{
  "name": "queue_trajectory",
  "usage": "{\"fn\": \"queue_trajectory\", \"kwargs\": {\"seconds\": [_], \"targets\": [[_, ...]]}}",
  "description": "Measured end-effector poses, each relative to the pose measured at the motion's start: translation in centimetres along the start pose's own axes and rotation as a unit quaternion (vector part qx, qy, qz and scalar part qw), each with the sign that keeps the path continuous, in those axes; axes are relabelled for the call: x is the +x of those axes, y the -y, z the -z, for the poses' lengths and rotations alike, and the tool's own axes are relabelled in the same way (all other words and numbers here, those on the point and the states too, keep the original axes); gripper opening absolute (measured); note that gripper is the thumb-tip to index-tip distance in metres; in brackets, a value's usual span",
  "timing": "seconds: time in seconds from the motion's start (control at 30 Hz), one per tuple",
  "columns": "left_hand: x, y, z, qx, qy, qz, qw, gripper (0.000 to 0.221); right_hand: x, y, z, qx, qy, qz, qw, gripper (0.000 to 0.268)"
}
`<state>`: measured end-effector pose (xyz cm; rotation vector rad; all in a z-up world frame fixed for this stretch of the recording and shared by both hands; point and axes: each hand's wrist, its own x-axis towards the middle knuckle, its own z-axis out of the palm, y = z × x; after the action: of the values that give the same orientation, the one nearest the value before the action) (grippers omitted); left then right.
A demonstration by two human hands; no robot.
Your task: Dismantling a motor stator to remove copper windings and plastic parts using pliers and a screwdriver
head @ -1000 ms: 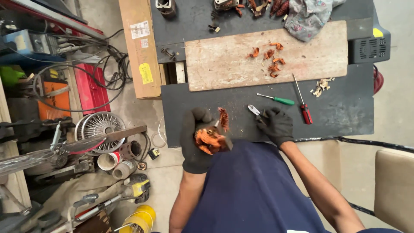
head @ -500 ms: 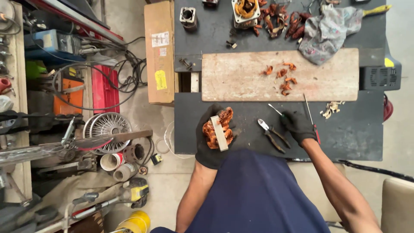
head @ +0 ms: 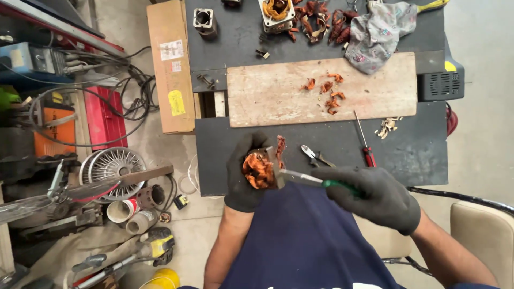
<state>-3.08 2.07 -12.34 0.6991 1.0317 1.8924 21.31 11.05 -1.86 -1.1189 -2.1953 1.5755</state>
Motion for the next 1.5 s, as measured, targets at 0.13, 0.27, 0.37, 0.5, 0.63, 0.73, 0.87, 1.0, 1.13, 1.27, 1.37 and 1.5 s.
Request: {"fn": "queue_trajectory", "kwargs": {"seconds": [0.13,0.27,0.37,0.5,0.63,0.73,0.87,1.0,1.13,1.27,1.37,1.5], "targets": [[-0.9,0.4,0.7,-0.007,0.020,0.007,1.000,0.057,0.4,3.3,0.7,-0.053,0.082,0.065,0.993,0.041],[-1.7,1.2,1.2,-0.056,-0.005,0.013,0.998,0.050,0.9,4.5,0.7,-0.084,0.132,0.070,0.985,0.047],[-1.3,0.8,1.0,-0.022,-0.031,0.023,0.999,0.045,1.2,5.1,0.6,-0.108,0.154,-0.034,0.982,0.049],[-1.8,1.7,1.9,-0.086,-0.052,0.010,0.995,0.046,1.3,5.7,0.9,-0.091,0.157,-0.095,0.979,0.047],[-1.2,-0.2,0.7,0.058,-0.046,-0.050,0.996,0.043,1.1,6.2,1.3,-0.139,0.134,-0.053,0.980,0.049],[-0.6,-1.2,-0.1,0.004,-0.118,0.042,0.992,0.038,1.0,6.5,1.2,-0.169,0.122,-0.055,0.977,0.048],[-0.4,-2.3,-1.0,-0.023,-0.156,0.107,0.982,0.039,0.6,6.1,1.1,-0.254,0.091,0.006,0.963,0.049],[1.2,-5.7,-2.9,0.032,-0.025,0.081,0.996,0.031,0.9,5.5,0.7,-0.191,0.090,0.032,0.977,0.043],[1.6,-5.3,-3.3,-0.099,0.062,0.093,0.989,0.026,1.8,6.1,0.7,-0.164,0.141,0.038,0.976,0.040],[1.4,-4.0,-2.3,-0.339,0.104,0.283,0.891,0.033,1.8,6.5,0.1,-0.179,0.173,-0.042,0.968,0.043],[1.3,-2.9,-1.7,-0.410,0.089,0.319,0.850,0.028,2.5,6.2,0.2,-0.152,0.146,0.048,0.976,0.036],[-0.1,1.2,-0.3,-0.456,0.105,0.290,0.835,0.025,3.2,4.5,-0.3,0.006,0.149,-0.004,0.989,0.028]]}}
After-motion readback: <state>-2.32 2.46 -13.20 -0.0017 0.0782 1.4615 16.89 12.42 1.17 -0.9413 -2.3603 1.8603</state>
